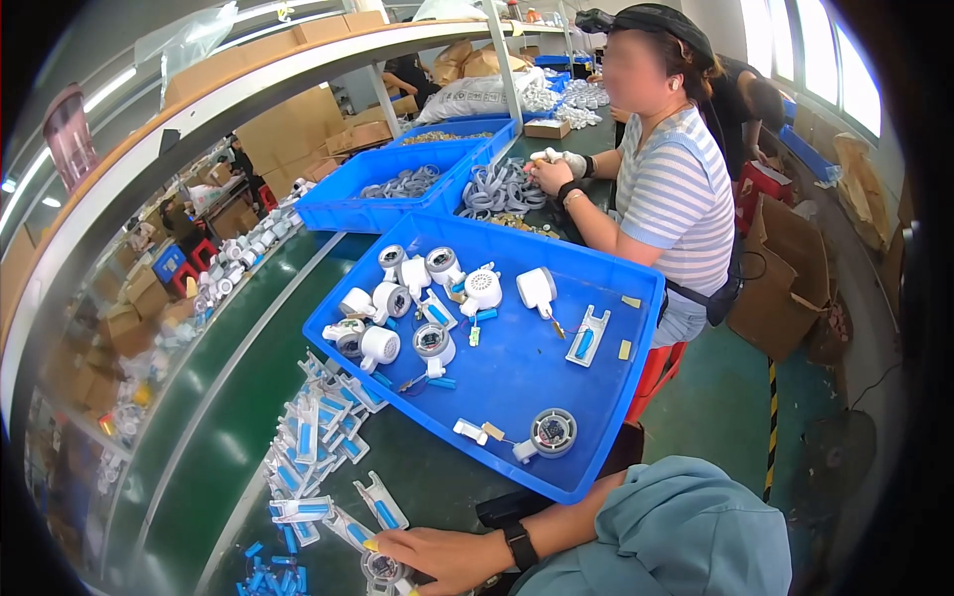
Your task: The person sorts battery packs and white plastic housings by hand, then picks up a blue tray of electronic components. They take a housing and a battery pack, connect the battery wires to the circuit board, and fit the components together.
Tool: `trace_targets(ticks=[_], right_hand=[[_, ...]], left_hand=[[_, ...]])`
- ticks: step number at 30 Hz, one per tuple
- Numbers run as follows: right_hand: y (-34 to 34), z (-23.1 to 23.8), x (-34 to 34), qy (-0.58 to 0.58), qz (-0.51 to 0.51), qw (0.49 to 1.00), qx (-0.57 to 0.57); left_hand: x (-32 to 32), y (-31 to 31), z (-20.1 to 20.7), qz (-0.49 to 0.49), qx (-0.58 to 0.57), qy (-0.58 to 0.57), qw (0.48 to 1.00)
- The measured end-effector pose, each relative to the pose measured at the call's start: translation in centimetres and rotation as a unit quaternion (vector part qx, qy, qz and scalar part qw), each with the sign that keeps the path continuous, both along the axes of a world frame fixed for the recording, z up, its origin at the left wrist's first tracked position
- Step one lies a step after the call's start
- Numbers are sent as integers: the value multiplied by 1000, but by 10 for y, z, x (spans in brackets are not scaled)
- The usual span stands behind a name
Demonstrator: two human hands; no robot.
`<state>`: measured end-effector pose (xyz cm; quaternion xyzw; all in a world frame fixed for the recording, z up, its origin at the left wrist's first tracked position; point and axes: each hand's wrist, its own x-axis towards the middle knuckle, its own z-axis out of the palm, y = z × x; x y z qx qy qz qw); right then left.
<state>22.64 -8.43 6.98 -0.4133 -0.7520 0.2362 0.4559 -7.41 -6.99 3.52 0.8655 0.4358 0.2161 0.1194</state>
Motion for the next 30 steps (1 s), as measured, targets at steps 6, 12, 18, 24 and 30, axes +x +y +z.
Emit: trace_targets(ticks=[6, 12, 18, 24, 30], right_hand=[[3, -10, -2, -25, -33, 999, 22], [-6, -6, -1, -55, -69, 996, 14], [1, -33, -15, 8, -59, 998, -27], [4, 1, 15, -24, -94, 989, -108], [-1, -1, 8, -70, -85, 992, -63]], left_hand=[[30, -10, 23, 12, 3, 61, 998], [34, -14, 14, -7, -82, 19, 996], [50, 3, 16, -26, -47, -25, 998], [44, -7, 21, 17, -22, -14, 1000], [38, -13, 37, 61, -60, -22, 996]])
